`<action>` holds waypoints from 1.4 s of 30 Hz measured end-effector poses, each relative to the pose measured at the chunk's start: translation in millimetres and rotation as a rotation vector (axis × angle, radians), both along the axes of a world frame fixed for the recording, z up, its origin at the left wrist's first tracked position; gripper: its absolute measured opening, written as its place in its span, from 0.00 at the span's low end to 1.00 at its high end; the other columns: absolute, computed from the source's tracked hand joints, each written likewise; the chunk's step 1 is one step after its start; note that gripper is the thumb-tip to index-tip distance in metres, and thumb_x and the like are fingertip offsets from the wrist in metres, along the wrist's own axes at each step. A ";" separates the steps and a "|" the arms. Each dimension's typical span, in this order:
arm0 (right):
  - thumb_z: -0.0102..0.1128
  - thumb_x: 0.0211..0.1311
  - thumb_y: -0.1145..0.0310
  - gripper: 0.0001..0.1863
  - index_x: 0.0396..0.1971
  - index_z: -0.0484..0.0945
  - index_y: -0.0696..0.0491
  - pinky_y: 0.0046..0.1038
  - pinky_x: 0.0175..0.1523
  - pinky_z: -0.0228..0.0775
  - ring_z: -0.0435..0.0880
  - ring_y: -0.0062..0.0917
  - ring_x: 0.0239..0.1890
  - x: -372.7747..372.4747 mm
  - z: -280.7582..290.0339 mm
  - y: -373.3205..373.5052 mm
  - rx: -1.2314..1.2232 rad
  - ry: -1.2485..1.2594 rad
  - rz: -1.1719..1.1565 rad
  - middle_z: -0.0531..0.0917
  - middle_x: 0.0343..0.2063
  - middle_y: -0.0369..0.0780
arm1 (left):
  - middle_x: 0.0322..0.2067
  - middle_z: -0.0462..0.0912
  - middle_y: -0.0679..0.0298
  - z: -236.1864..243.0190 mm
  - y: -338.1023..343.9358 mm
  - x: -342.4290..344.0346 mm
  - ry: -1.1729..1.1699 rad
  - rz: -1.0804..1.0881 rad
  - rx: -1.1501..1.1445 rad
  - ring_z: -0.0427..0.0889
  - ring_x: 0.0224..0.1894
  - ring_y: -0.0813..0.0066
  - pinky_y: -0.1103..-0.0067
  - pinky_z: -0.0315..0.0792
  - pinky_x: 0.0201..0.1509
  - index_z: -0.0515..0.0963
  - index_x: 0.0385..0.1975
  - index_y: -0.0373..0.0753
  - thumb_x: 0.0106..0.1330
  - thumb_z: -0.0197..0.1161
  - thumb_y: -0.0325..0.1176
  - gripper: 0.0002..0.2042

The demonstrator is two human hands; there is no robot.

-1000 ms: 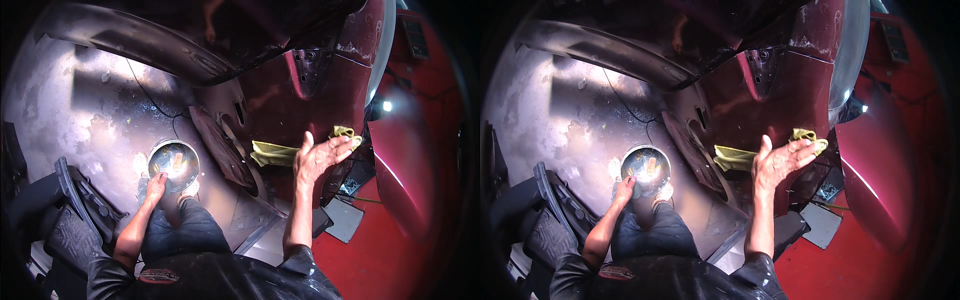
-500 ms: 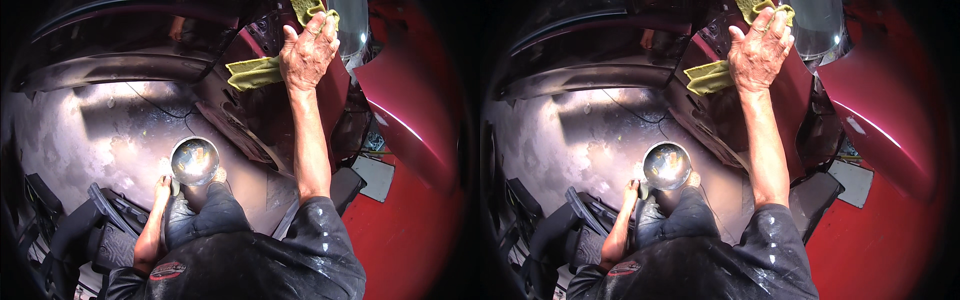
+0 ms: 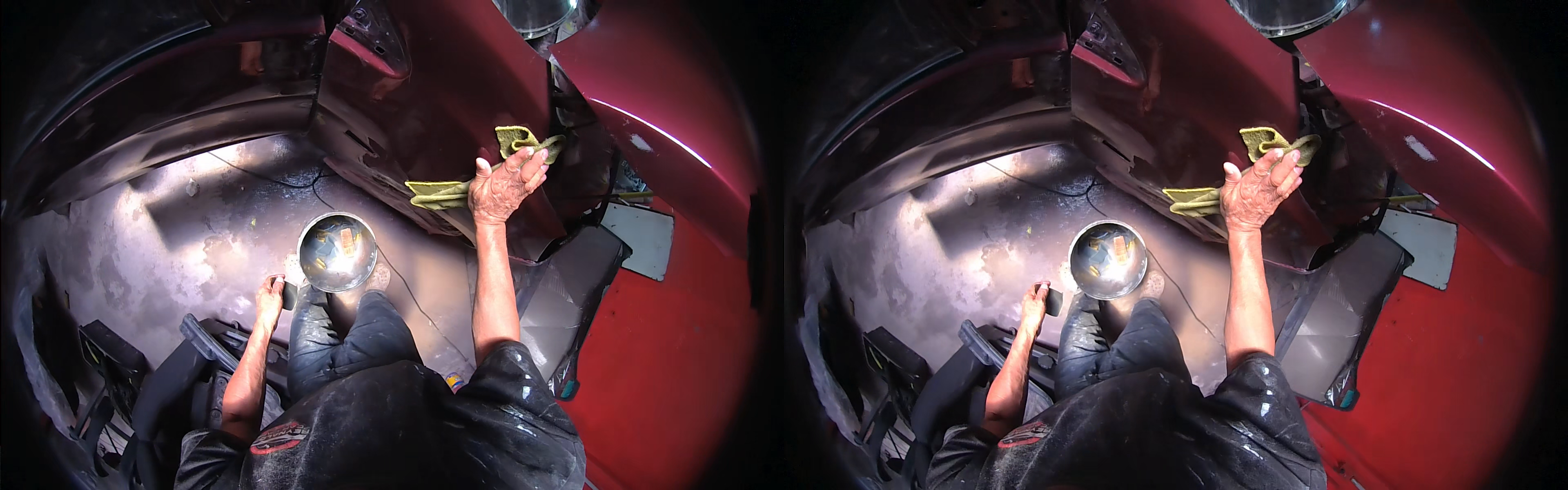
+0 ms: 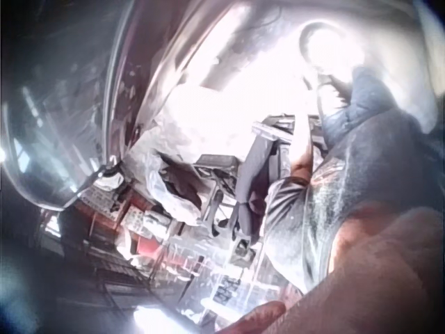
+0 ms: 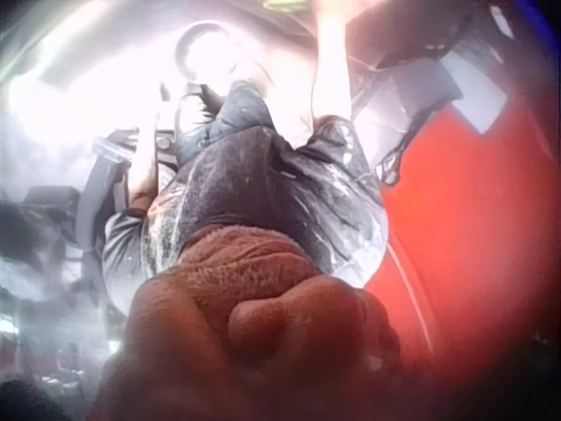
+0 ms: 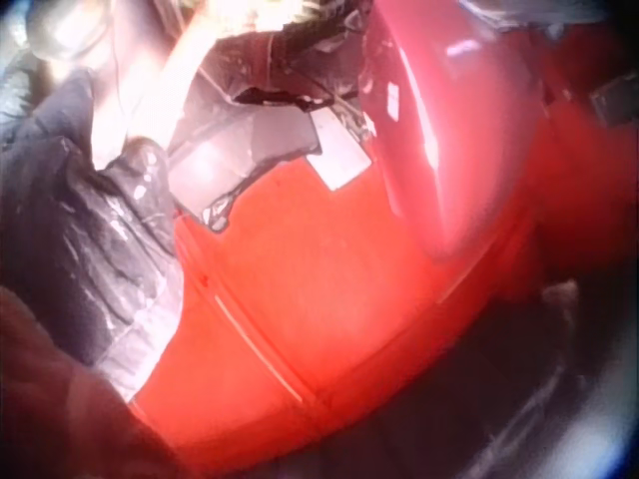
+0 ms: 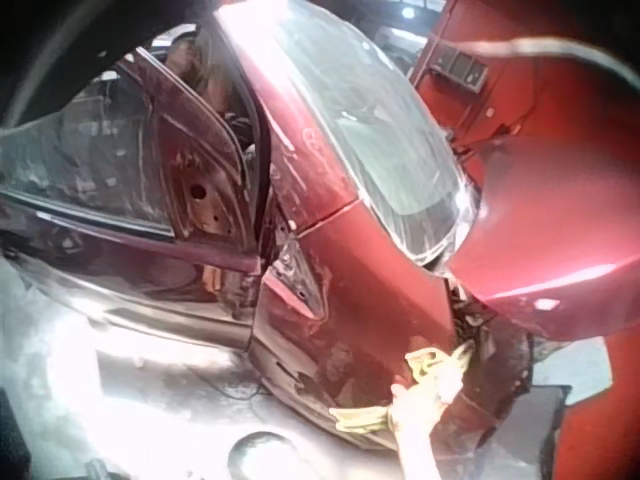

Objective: The person sands the front fender of a maroon car using a sanding block and water from a bucket, then wipes the surface with a cloth. The person repeatedly dips the sanding block into the bucket and continues sanding different areas of the fender.

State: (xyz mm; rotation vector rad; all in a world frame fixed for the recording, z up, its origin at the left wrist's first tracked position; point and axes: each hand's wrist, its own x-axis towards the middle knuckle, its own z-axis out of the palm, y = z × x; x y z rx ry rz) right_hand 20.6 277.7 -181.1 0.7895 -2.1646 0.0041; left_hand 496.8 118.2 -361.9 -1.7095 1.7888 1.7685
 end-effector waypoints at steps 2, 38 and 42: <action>0.32 0.74 0.35 0.46 0.75 0.47 0.61 0.56 0.72 0.51 0.56 0.59 0.70 -2.5 -7.4 18.0 -0.019 -0.009 0.016 0.53 0.71 0.58 | 0.37 0.86 0.51 -6.7 0.6 10.9 -0.033 -0.044 -0.081 0.84 0.41 0.63 0.70 0.76 0.48 0.81 0.51 0.38 0.73 0.56 0.42 0.16; 0.43 0.76 0.48 0.33 0.75 0.58 0.48 0.47 0.79 0.36 0.50 0.39 0.78 -20.2 192.8 -288.9 0.338 0.131 0.734 0.53 0.77 0.38 | 0.43 0.85 0.44 8.0 69.6 141.7 -0.503 -0.090 -0.310 0.83 0.49 0.44 0.59 0.76 0.57 0.82 0.48 0.39 0.67 0.55 0.43 0.18; 0.44 0.74 0.48 0.33 0.73 0.61 0.50 0.47 0.80 0.34 0.49 0.37 0.78 -26.6 174.5 -260.2 0.416 0.153 0.769 0.53 0.76 0.37 | 0.43 0.85 0.43 25.7 54.2 111.0 -0.427 -0.065 -0.340 0.83 0.50 0.44 0.59 0.76 0.56 0.82 0.48 0.38 0.67 0.55 0.43 0.19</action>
